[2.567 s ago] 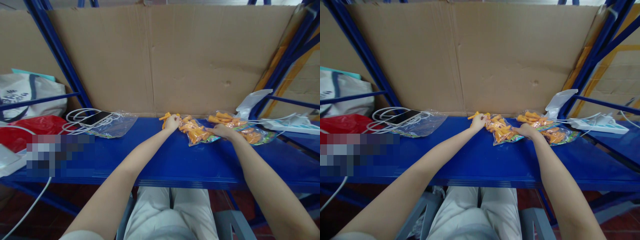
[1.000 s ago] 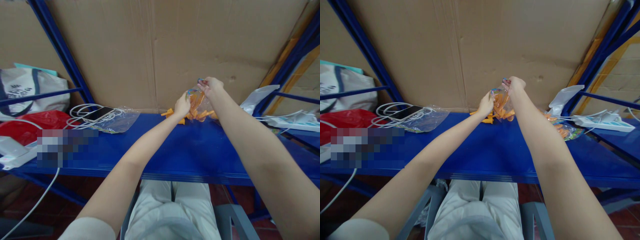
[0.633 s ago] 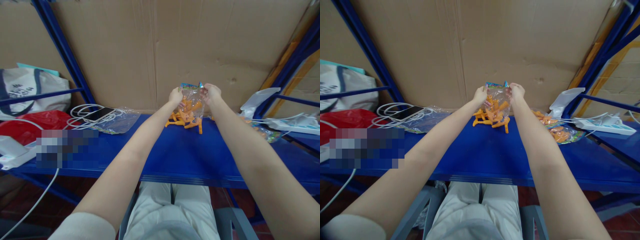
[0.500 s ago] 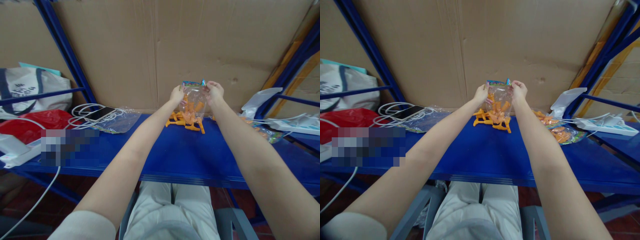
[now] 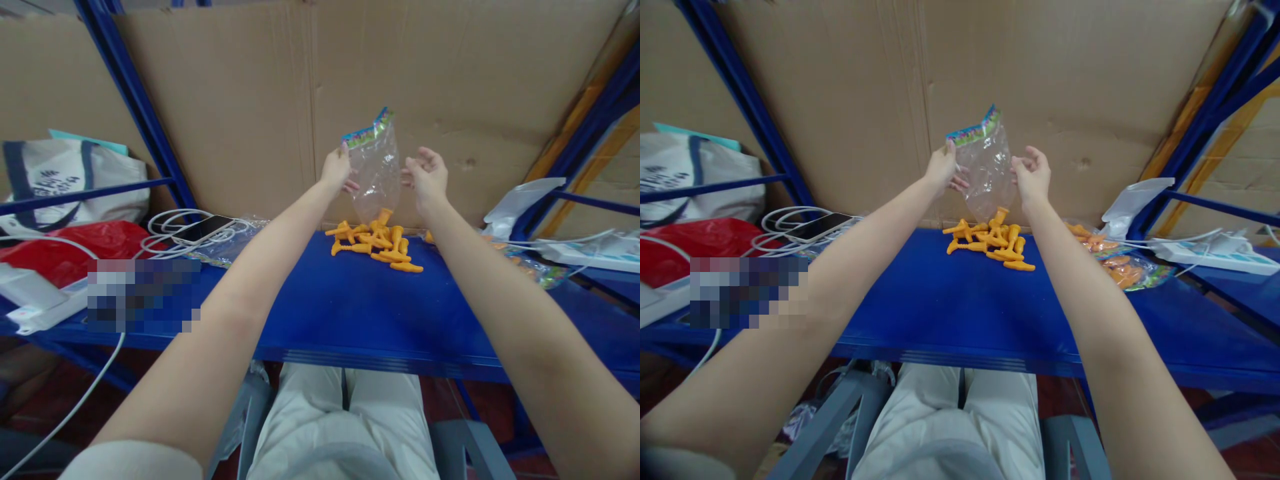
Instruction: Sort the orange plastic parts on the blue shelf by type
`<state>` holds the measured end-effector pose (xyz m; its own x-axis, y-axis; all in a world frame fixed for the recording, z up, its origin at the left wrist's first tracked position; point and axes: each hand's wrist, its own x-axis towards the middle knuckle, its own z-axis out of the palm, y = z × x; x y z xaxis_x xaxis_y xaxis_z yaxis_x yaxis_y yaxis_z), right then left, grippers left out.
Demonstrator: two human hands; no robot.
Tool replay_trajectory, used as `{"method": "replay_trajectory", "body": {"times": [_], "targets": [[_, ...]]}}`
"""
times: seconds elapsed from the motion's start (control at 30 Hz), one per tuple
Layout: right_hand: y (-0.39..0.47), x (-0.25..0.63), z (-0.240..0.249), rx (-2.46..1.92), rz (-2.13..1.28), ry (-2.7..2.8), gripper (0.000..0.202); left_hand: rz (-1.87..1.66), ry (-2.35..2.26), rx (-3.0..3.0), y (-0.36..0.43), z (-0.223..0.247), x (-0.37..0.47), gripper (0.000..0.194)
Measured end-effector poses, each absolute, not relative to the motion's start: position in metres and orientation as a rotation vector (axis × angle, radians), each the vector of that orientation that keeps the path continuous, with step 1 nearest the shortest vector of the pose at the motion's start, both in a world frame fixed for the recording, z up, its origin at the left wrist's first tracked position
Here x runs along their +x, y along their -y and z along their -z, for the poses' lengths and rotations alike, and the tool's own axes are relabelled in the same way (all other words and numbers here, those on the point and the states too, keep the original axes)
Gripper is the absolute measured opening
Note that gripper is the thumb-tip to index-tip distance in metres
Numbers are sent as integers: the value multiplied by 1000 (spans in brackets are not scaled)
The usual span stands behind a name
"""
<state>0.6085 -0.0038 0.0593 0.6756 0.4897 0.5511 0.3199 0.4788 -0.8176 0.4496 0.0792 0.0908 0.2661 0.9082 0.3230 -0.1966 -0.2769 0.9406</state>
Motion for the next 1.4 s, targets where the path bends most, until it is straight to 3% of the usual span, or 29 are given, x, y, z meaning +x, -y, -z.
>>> {"method": "replay_trajectory", "body": {"times": [0.2, 0.37, 0.53, 0.77, 0.97, 1.17, 1.4], "targets": [[32, 598, -27, -1385, -103, 818, 66, -1290, -744, 1297, -62, -84, 390, 71], [63, 573, 3, -1363, -785, 899, 43, -1199, -846, 1143, -40, -29, 363, 63], [69, 554, 21, -1310, -909, 810, 19, -1127, -961, 1074, -29, 11, 357, 53], [67, 560, 35, -1214, -995, 755, 22, -1146, -997, 1112, -32, 26, 356, 45], [73, 547, 46, -1025, -1197, 1020, 41, -1182, -992, 947, -28, 31, 356, 43], [68, 529, 54, -1046, -1044, 968, 15, -1110, -842, 943, -20, 39, 362, 41], [59, 539, 51, -977, -894, 634, 16, -999, -729, 990, -24, 52, 372, 41]]}}
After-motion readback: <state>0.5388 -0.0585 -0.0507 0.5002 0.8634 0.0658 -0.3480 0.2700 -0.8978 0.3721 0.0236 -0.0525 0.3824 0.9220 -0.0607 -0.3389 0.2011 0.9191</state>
